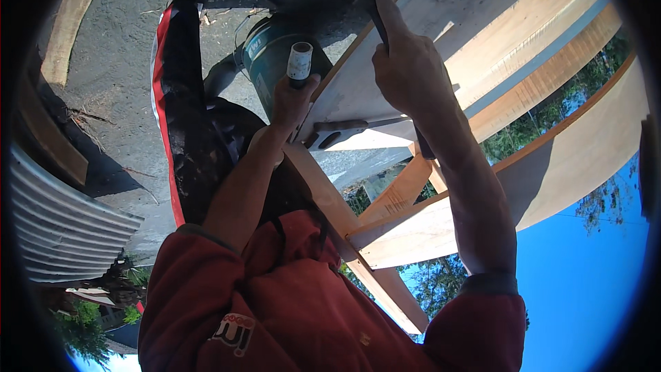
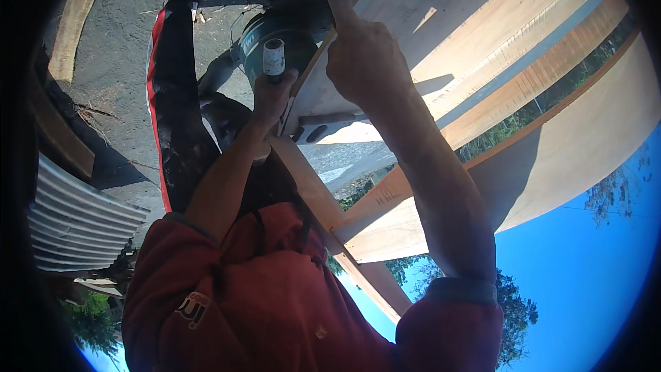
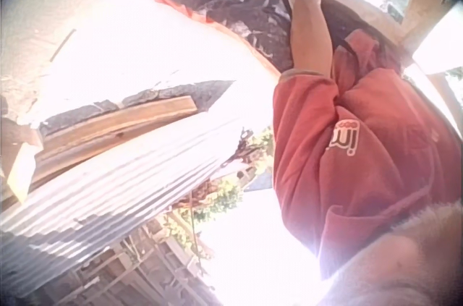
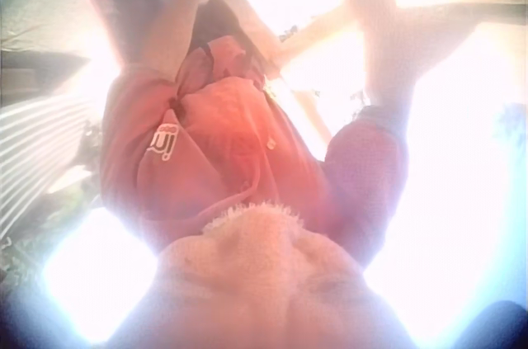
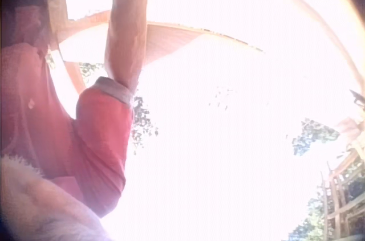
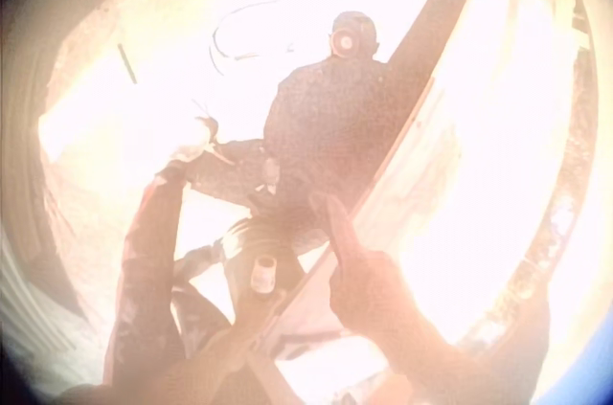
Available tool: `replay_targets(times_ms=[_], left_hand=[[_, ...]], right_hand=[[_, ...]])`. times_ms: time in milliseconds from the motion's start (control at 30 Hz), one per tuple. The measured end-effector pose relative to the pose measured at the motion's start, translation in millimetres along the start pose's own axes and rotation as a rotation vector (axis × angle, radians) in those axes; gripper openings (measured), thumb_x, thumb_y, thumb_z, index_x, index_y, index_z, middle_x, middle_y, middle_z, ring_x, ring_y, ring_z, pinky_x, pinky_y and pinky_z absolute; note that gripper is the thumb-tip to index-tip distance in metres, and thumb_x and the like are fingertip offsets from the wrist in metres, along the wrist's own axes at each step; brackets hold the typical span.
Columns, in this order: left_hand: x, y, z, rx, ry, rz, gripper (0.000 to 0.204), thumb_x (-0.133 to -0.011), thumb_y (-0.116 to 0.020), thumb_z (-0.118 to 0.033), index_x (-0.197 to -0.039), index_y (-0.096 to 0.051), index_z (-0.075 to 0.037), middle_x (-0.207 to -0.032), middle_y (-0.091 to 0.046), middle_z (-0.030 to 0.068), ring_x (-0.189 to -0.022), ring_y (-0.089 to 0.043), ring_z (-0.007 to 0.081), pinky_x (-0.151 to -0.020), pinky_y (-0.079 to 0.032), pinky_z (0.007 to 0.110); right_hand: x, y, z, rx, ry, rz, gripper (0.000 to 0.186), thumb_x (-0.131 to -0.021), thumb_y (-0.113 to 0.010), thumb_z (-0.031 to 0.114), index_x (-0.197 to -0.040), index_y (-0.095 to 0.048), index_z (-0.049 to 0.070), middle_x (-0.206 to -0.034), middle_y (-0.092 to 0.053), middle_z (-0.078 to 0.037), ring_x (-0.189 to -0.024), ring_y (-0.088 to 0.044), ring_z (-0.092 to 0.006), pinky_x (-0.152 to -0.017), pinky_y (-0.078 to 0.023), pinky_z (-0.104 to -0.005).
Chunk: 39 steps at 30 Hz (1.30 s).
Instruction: The person repairs a wooden bench by using a hammer to fit a wooden piece into a joint, applying glue to a small wooden shim, and inserting the shim into the gap at the base of the bench leg.
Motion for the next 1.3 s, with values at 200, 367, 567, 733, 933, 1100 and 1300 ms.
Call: replay_targets(times_ms=[200,367,567,733,933,1100,1300], left_hand=[[-5.0,2.9,7.7,0.040,0.038,0.006,0.032,-0.089,-0.077,-0.028,-0.083,-0.067,0.002,-0.069,-0.065,0.0052,-0.064,-0.061,0.0135,-0.061,-0.048,0.036],[-3.2,6.9,9.2,0.013,0.088,0.001,0.033,-0.089,-0.078,-0.029,-0.081,-0.067,0.001,-0.068,-0.065,0.0050,-0.064,-0.061,0.0132,-0.060,-0.048,0.036],[1.5,8.1,12.7,0.036,0.037,-0.073,0.033,-0.089,-0.078,-0.030,-0.083,-0.067,0.001,-0.070,-0.067,0.0060,-0.065,-0.063,0.0137,-0.061,-0.049,0.035],[-1.1,6.4,22.0,0.036,0.081,-0.046,0.034,-0.088,-0.079,-0.030,-0.088,-0.068,0.002,-0.074,-0.069,0.0081,-0.067,-0.064,0.0150,-0.063,-0.050,0.036],[0.5,7.2,26.5,-0.020,0.023,-0.019,0.037,-0.088,-0.079,-0.032,-0.088,-0.067,0.003,-0.074,-0.067,0.0081,-0.069,-0.063,0.0168,-0.065,-0.050,0.039],[2.9,0.1,8.2,-0.028,0.037,-0.004,0.036,-0.089,-0.078,-0.031,-0.088,-0.066,0.003,-0.073,-0.066,0.0074,-0.067,-0.062,0.0152,-0.063,-0.049,0.037],[6.4,1.8,8.8,0.005,0.088,0.045,0.034,-0.091,-0.076,-0.031,-0.088,-0.068,0.001,-0.074,-0.066,0.0045,-0.068,-0.060,0.0122,-0.064,-0.048,0.034]], right_hand=[[10.1,-3.3,-1.3,0.006,0.047,0.223,0.083,-0.083,-0.057,-0.003,-0.157,-0.029,0.020,-0.088,-0.070,-0.029,-0.085,-0.070,-0.0473,-0.083,-0.054,-0.0558],[5.7,8.7,4.3,-0.056,-0.046,-0.031,0.073,-0.091,-0.051,0.000,-0.158,-0.027,0.018,-0.092,-0.070,-0.031,-0.084,-0.072,-0.0483,-0.085,-0.054,-0.0580],[27.4,-41.4,0.2,0.007,-0.047,0.256,0.081,-0.084,-0.055,-0.001,-0.158,-0.030,0.022,-0.086,-0.069,-0.028,-0.084,-0.069,-0.0491,-0.081,-0.053,-0.0569],[30.7,-42.6,4.3,0.080,-0.081,0.320,0.082,-0.086,-0.057,0.002,-0.160,-0.026,0.019,-0.090,-0.071,-0.028,-0.088,-0.071,-0.0463,-0.084,-0.054,-0.0561],[12.7,-9.4,13.4,0.065,-0.030,0.328,0.080,-0.085,-0.058,0.001,-0.158,-0.028,0.017,-0.089,-0.070,-0.028,-0.086,-0.071,-0.0454,-0.082,-0.054,-0.0559],[26.4,-27.5,6.5,-0.009,-0.069,0.127,0.077,-0.086,-0.052,-0.001,-0.157,-0.029,0.015,-0.088,-0.070,-0.028,-0.084,-0.071,-0.0460,-0.080,-0.054,-0.0554],[17.1,-20.4,16.5,0.130,0.021,0.327,0.077,-0.086,-0.054,-0.002,-0.158,-0.030,0.013,-0.091,-0.071,-0.025,-0.086,-0.072,-0.0428,-0.081,-0.055,-0.0538]])
Point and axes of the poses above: each hand's wrist, its own x-axis away from the middle knuckle, its own y-axis out of the back of the hand, z = x × y, the point moved 6 cm from there along -x, towards the middle knuckle
